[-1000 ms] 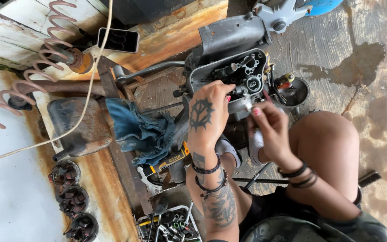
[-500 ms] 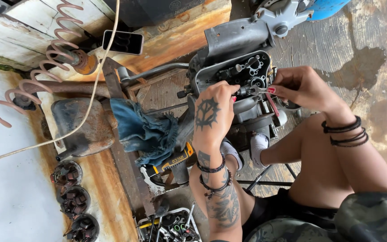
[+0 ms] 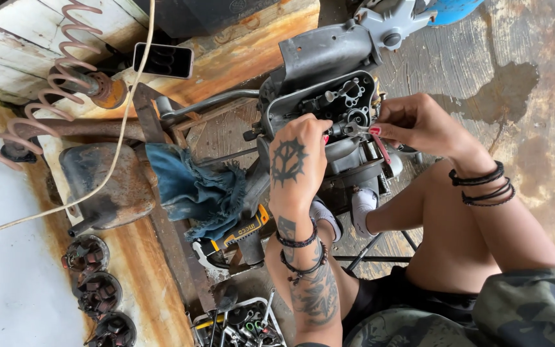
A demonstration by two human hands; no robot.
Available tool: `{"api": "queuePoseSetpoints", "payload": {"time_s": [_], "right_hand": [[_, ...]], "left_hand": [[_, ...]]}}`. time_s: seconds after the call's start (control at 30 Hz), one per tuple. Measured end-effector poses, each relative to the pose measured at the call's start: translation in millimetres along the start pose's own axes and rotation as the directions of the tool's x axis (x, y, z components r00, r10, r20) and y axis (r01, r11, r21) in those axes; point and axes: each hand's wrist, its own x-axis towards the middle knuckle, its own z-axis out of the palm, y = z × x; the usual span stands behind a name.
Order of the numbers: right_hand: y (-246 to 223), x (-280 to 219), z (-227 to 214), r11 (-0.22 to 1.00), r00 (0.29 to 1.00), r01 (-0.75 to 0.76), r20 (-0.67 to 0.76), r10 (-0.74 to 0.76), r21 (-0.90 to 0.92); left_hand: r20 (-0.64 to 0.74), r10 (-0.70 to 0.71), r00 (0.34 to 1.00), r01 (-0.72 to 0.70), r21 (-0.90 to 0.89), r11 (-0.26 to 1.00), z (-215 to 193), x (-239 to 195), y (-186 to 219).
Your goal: Repairing a motorcycle engine by using a wrench and screwdriver to adjust or remove internal components.
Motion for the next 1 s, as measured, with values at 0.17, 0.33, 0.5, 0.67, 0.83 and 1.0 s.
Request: {"api": "queuePoseSetpoints", "payload": {"time_s": [0.17,0.33,0.5,0.67,0.83,1.0], "right_hand": [[13,-5,9,0.994,0.995,0.101,-0.019,-0.101,0.051],[32,-18,39,0.990,0.982,0.107,-0.163,-0.092,0.088],[20,-24,60,0.977,0.961,0.066,-0.277,-0.008,0.203],[-13,-28,88,0.929,0.946,0.084,-0.322,0.040,0.362],[-20,-29,112,0.834,0.914,0.121,-0.388,0.119,0.539],[6,-26,92,0.907,0.929,0.121,-0.367,0.040,0.404]], "left_hand": [[0.260,-0.167,0.951,0.185,-0.046,0.982,-37,19,24],[0.254,-0.158,0.954,0.175,-0.048,0.983,-33,20,23],[0.239,-0.149,0.960,0.164,-0.043,0.986,-32,17,24],[0.245,-0.135,0.960,0.151,-0.048,0.987,-37,19,25],[0.283,-0.137,0.949,0.155,-0.043,0.987,-40,22,25],[0.304,-0.155,0.940,0.172,-0.031,0.985,-39,21,22]]}}
